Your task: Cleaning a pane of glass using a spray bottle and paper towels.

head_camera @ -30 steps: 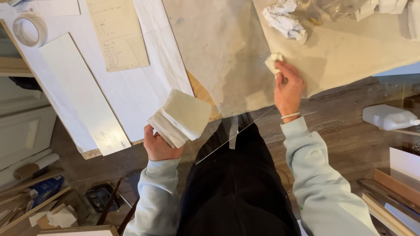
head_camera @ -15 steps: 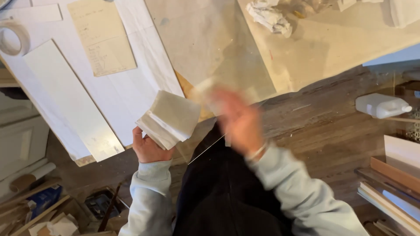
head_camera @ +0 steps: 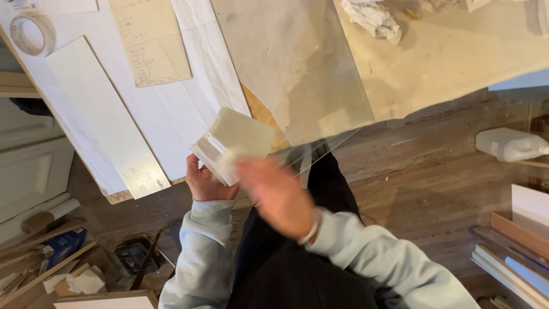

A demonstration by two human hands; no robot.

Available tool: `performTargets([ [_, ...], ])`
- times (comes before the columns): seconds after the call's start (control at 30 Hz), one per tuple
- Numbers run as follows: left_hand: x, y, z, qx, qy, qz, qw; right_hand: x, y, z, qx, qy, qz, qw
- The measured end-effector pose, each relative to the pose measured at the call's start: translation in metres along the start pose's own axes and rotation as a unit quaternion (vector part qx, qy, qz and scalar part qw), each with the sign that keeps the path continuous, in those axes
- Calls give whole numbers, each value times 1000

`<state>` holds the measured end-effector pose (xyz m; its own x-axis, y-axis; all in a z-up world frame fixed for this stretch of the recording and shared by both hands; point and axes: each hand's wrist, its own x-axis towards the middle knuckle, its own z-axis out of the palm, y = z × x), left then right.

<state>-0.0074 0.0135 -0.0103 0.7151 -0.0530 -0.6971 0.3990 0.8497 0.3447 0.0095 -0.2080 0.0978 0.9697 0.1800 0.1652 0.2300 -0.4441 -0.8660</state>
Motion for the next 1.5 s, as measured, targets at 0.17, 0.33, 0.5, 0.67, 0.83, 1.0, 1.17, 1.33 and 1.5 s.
performTargets([
  [0.17,-9,6,61,-28,71,-19,997,2,-24,-12,80,-65,-112,988],
  [0.33,-7,5,52,-17,-25,-23,999,-25,146,-67,19,124,154,980],
  [0.5,-8,6,49,-17,-6,-26,1000,-42,192,-75,-76,165,163,970],
  [0.67,-11,5,55,-23,-13,-30,999,-37,86,-50,-60,75,94,991],
  [0.83,-10,9,48,0,-8,-39,999,-34,-14,-15,25,-78,-96,992],
  [1.0,-15,15,54,-18,-2,-62,998,-54,30,-31,276,-145,44,949],
  [1.17,-14,10,52,134,0,33,991,-89,215,-129,153,269,273,911],
  [1.33,-12,18,44,190,105,29,976,-35,251,-203,-30,267,191,944],
  [1.5,-23,56,-108,126,97,-26,987,-12,308,-265,-215,134,107,961],
])
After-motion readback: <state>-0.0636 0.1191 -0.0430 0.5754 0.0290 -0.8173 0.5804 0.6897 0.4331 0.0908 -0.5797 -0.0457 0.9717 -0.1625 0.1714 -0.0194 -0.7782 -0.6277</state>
